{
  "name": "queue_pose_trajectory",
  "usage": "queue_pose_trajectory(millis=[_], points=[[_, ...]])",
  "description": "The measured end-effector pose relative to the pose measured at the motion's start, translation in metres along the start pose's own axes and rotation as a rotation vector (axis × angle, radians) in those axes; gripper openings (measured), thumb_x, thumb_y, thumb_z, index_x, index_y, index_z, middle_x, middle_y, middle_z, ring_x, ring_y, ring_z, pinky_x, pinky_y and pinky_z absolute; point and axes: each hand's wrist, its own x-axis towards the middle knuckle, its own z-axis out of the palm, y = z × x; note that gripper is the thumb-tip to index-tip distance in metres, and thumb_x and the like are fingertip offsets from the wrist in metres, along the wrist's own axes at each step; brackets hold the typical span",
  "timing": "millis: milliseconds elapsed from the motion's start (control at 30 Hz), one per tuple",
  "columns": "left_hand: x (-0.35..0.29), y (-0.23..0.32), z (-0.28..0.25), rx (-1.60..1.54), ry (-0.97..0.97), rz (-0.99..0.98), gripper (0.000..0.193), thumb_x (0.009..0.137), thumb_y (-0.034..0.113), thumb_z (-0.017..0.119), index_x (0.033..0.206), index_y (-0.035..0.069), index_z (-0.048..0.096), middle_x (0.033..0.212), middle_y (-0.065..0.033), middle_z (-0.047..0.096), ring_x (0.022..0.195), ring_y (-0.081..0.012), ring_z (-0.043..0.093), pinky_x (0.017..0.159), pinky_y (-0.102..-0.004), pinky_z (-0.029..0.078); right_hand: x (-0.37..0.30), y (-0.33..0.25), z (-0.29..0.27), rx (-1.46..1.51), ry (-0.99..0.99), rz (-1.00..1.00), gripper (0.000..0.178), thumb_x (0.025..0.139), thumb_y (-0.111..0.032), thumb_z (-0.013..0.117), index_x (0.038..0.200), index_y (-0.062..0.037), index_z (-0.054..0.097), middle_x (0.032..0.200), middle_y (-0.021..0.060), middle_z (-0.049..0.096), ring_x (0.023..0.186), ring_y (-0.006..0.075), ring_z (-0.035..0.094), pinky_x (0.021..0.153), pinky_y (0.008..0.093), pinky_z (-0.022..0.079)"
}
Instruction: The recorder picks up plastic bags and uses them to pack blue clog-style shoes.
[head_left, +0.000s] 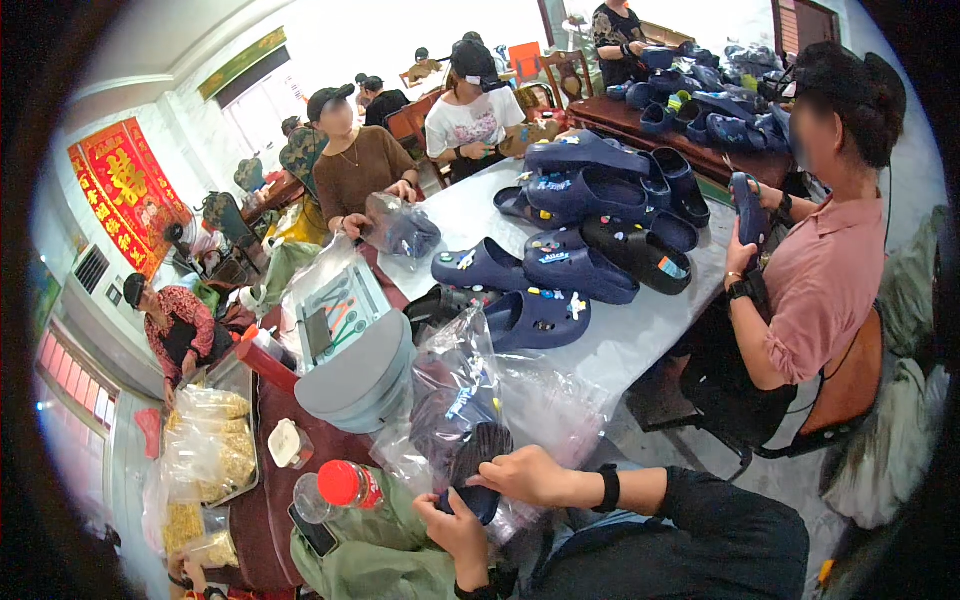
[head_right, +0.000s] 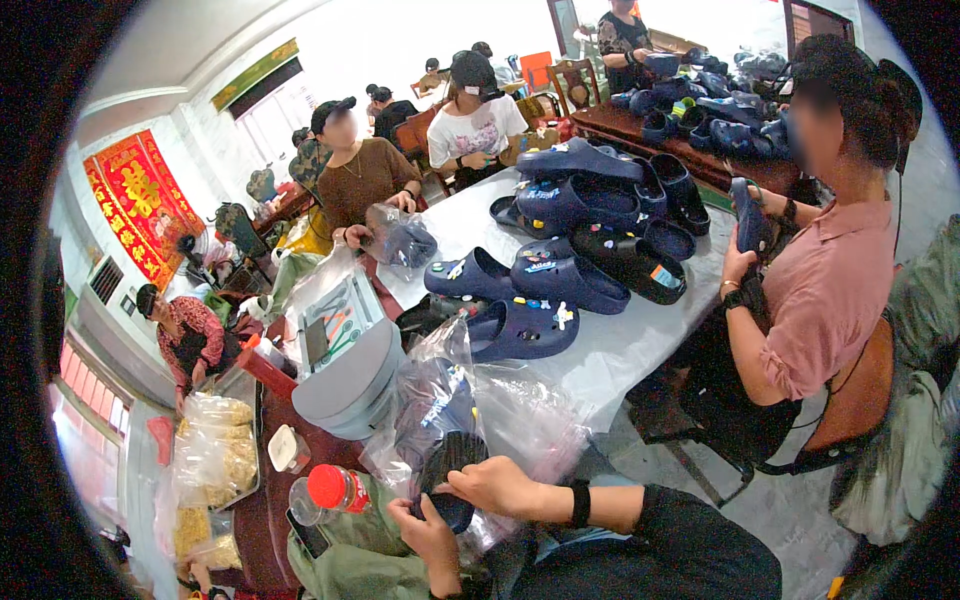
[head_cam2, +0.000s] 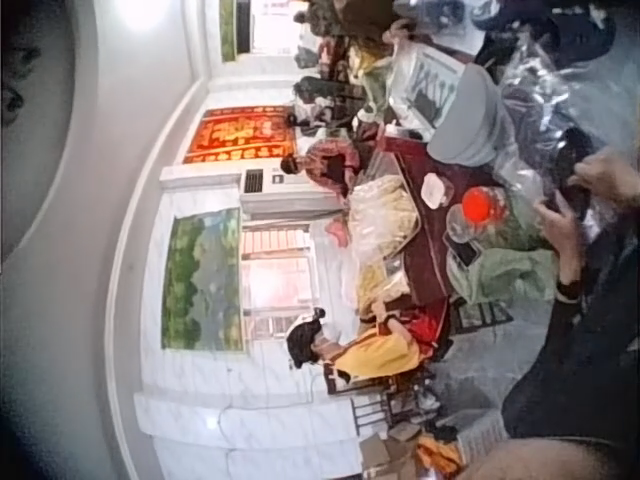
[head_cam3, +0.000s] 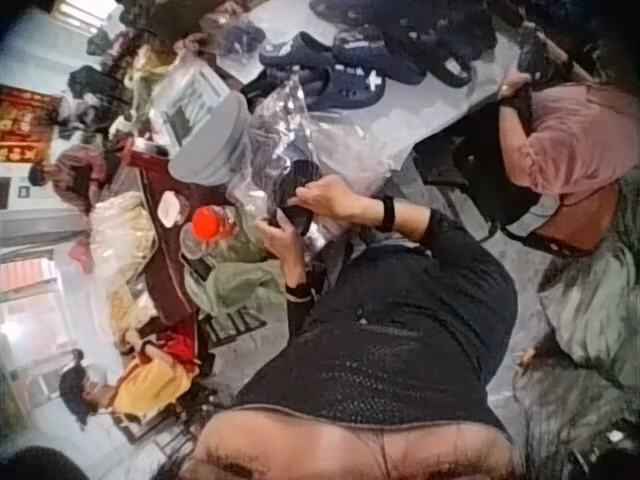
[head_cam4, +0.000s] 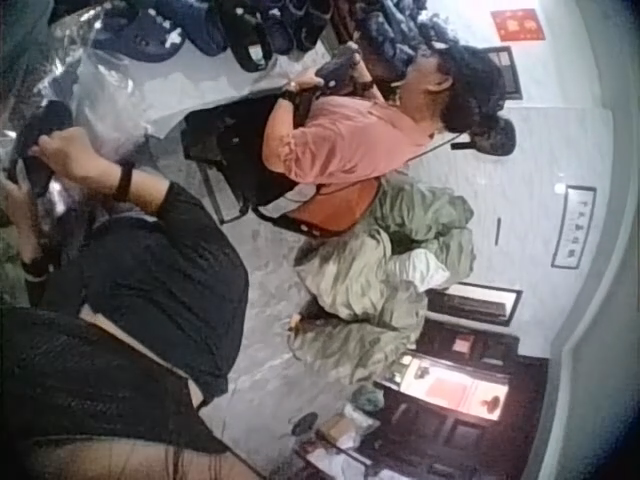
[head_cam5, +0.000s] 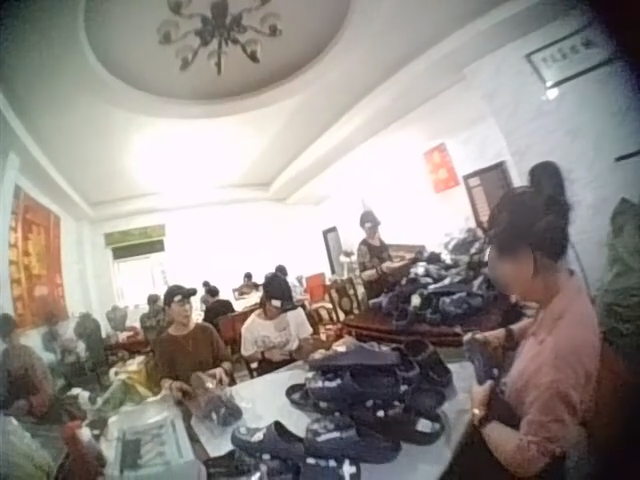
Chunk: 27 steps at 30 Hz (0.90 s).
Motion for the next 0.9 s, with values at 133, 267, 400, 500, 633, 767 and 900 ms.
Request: queue_pose_trajectory(millis=[133, 267, 400, 500, 633, 767, 900], points=[[0.007, -0.003, 0.002, -0.002, -0.005, -0.064, 0.026, 0.084, 0.02, 0.056, 0.093, 0.002, 0.041, 0.079, -0.0212, 0.051, 0.073, -0.0444, 0.052, 0.064, -0.047, 0.039, 0.0, -0.001, -0.003, -0.008, -0.05, -0.001, 0.029, 0.087, -0.033, 0.053, 0.07, -0.0103, 0.048, 0.053, 0.0066, 0.053, 0.048, 0.0248, 0.058, 0.04, 0.035, 0.043], [0.009, 0.004, 0.002, 0.07, -0.013, -0.039, 0.025, 0.082, 0.018, 0.057, 0.093, 0.003, 0.041, 0.078, -0.0215, 0.053, 0.075, -0.0446, 0.054, 0.064, -0.0477, 0.039, 0.0, -0.002, -0.002, -0.033, -0.059, -0.037, 0.028, 0.088, -0.032, 0.052, 0.07, -0.0108, 0.049, 0.054, 0.0068, 0.054, 0.048, 0.0247, 0.058, 0.04, 0.0354, 0.043], [0.019, -0.014, 0.003, 0.061, -0.003, -0.01, 0.026, 0.081, 0.01, 0.059, 0.093, 0.001, 0.038, 0.075, -0.0186, 0.049, 0.071, -0.0373, 0.054, 0.066, -0.0435, 0.042, 0.002, -0.005, -0.004, -0.01, -0.098, -0.029, 0.026, 0.086, -0.03, 0.054, 0.07, -0.0102, 0.049, 0.055, 0.0057, 0.053, 0.049, 0.0258, 0.058, 0.042, 0.0361, 0.045], [0.026, -0.009, 0.0, 0.02, 0.118, 0.005, 0.032, 0.079, 0.006, 0.063, 0.095, 0.002, 0.035, 0.079, -0.0174, 0.048, 0.072, -0.0359, 0.054, 0.069, -0.0422, 0.042, 0.001, 0.007, -0.006, -0.008, -0.025, 0.013, 0.023, 0.084, -0.029, 0.055, 0.072, -0.0096, 0.049, 0.059, 0.0059, 0.054, 0.053, 0.0268, 0.059, 0.045, 0.0369, 0.046], [0.025, -0.01, 0.001, -0.033, 0.12, 0.012, 0.035, 0.076, 0.001, 0.064, 0.098, 0.0, 0.037, 0.081, -0.0206, 0.052, 0.078, -0.0378, 0.057, 0.072, -0.0411, 0.042, 0.0, 0.016, -0.016, -0.084, 0.106, 0.192, 0.018, 0.083, -0.026, 0.056, 0.079, -0.0085, 0.051, 0.066, 0.0076, 0.055, 0.059, 0.0272, 0.06, 0.048, 0.0383, 0.047], [0.022, -0.002, 0.001, -0.065, 0.073, -0.074, 0.037, 0.075, 0.0, 0.064, 0.099, 0.0, 0.037, 0.084, -0.0211, 0.053, 0.081, -0.0376, 0.057, 0.075, -0.0408, 0.043, -0.018, 0.016, -0.001, 0.018, -0.051, 0.079, 0.02, 0.084, -0.023, 0.057, 0.079, -0.0059, 0.05, 0.063, 0.007, 0.05, 0.058, 0.0273, 0.058, 0.047, 0.038, 0.046], [0.019, -0.002, 0.004, 0.038, 0.093, -0.016, 0.039, 0.074, -0.001, 0.063, 0.101, 0.001, 0.036, 0.085, -0.0228, 0.054, 0.083, -0.0401, 0.057, 0.074, -0.0424, 0.042, -0.012, 0.002, -0.001, 0.102, -0.033, -0.031, 0.021, 0.085, -0.022, 0.057, 0.075, -0.0065, 0.047, 0.063, 0.0071, 0.05, 0.056, 0.0272, 0.057, 0.046, 0.0377, 0.045]])
